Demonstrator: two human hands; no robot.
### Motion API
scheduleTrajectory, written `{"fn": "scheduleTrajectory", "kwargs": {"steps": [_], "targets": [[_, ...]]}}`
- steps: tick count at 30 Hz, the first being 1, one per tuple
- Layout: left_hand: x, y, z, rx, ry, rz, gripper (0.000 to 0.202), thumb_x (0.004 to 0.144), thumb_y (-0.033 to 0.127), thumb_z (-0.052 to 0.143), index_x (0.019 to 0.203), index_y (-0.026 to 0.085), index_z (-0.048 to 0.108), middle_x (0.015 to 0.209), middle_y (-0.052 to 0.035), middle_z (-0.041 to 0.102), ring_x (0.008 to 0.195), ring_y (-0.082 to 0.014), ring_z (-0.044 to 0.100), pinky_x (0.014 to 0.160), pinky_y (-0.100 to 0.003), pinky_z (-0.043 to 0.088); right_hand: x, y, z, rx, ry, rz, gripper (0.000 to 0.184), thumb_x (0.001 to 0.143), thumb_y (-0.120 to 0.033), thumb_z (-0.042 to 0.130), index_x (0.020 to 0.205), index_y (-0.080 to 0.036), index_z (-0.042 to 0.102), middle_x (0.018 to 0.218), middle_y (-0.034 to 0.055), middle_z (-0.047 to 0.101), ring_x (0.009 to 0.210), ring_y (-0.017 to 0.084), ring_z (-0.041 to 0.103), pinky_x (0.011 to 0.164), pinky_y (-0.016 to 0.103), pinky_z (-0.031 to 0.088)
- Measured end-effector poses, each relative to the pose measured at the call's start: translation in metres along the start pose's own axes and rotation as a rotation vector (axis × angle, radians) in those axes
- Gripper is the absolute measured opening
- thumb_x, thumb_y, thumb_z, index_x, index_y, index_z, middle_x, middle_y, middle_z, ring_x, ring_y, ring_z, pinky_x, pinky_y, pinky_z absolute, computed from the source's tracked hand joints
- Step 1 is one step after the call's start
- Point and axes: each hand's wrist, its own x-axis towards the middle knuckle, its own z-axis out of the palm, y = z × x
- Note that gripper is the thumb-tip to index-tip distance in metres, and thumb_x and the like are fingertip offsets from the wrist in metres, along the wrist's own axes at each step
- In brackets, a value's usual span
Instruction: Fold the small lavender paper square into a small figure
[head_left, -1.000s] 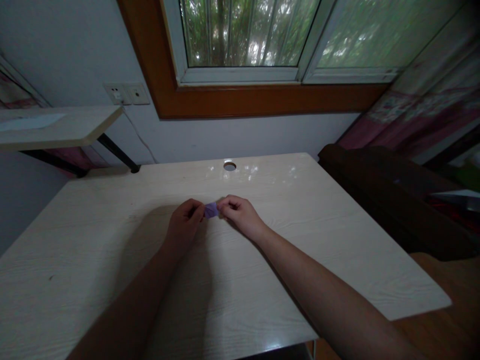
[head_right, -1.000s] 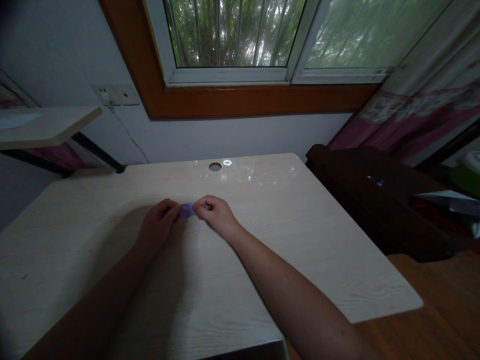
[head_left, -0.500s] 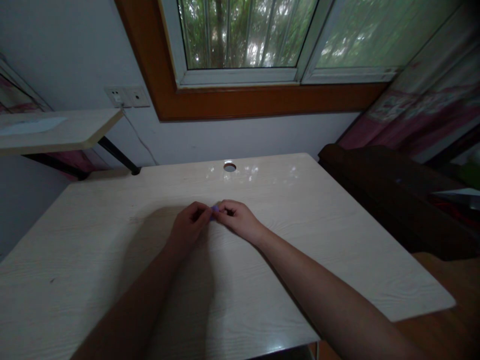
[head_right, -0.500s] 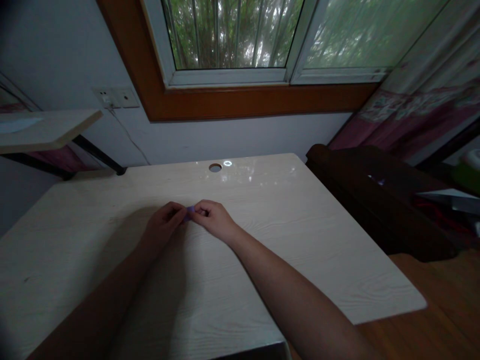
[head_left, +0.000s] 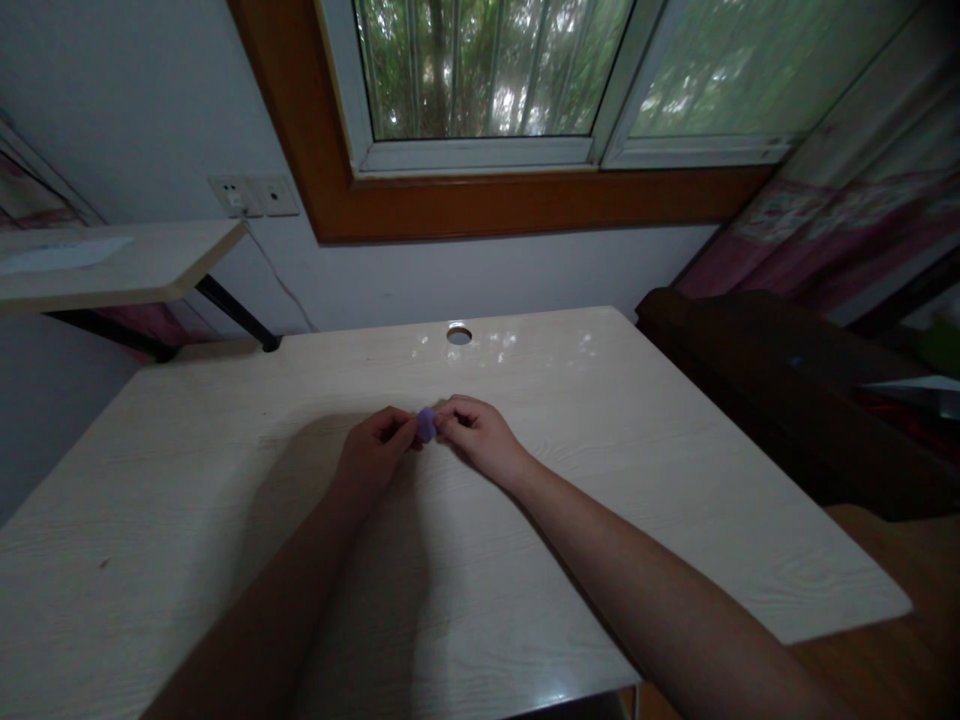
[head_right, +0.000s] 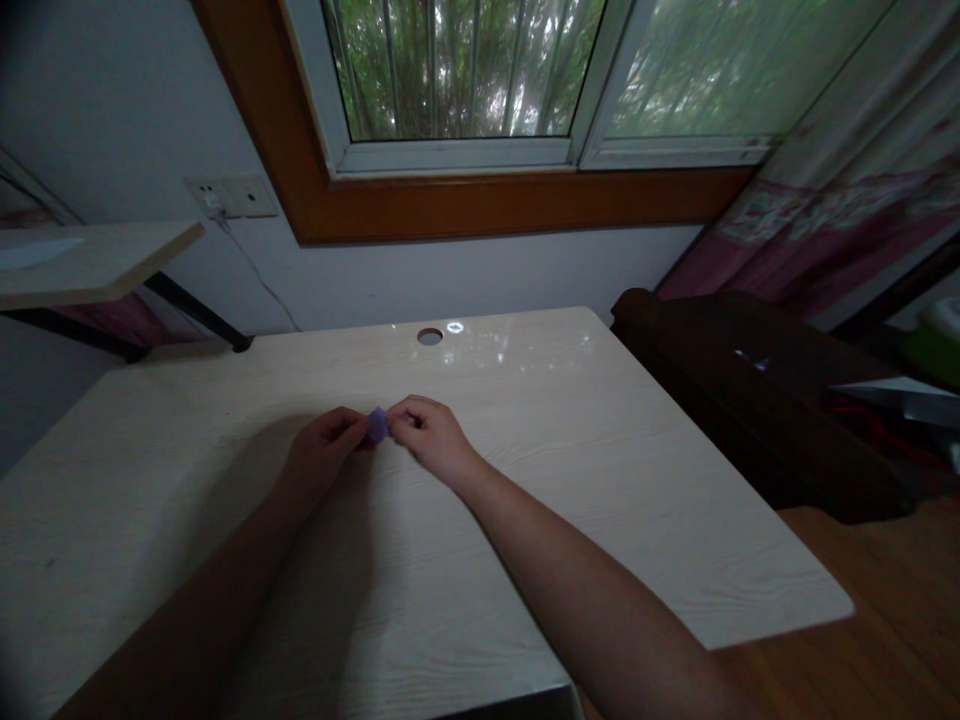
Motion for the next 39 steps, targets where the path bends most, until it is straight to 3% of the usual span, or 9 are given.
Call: {"fn": "scheduleTrajectory", "kwargs": {"steps": [20, 26, 39], "targets": [[-0.0011, 0.0011, -0.0001, -0.103, -0.068, -0.058, 0.025, 0.085, 0.039, 0.060, 0.083, 0.016, 0.071, 0.076, -0.0054, 0.074, 0.067, -0.0166, 0.067, 0.067, -0.028, 0.053, 0.0012, -0.0014, -0.0003, 0.139, 0.113, 0.047, 0.016, 0.078, -0.033, 0.061, 0.079, -0.017, 0.065, 0.070, 0.0001, 0.059, 0.063, 0.013, 0.049, 0.059, 0.025, 0.038], [-0.0002, -0.0028, -0.0016, -0.152, -0.036, -0.048, 0.026, 0.087, 0.038, 0.055, 0.084, 0.016, 0.069, 0.076, -0.0052, 0.073, 0.067, -0.0165, 0.067, 0.067, -0.029, 0.053, 0.0038, -0.0005, -0.0020, 0.140, 0.148, 0.056, 0.017, 0.077, -0.033, 0.062, 0.077, -0.017, 0.065, 0.066, -0.0005, 0.058, 0.063, 0.013, 0.050, 0.060, 0.025, 0.039], [-0.0001, -0.0031, -0.0007, 0.030, -0.131, -0.009, 0.026, 0.084, 0.041, 0.061, 0.078, 0.018, 0.069, 0.073, -0.0030, 0.071, 0.071, -0.0172, 0.065, 0.069, -0.026, 0.048, 0.0010, 0.0006, -0.0016, 0.103, 0.050, 0.004, 0.016, 0.081, -0.032, 0.062, 0.079, -0.016, 0.066, 0.075, 0.0018, 0.063, 0.067, 0.013, 0.053, 0.064, 0.026, 0.041]]}}
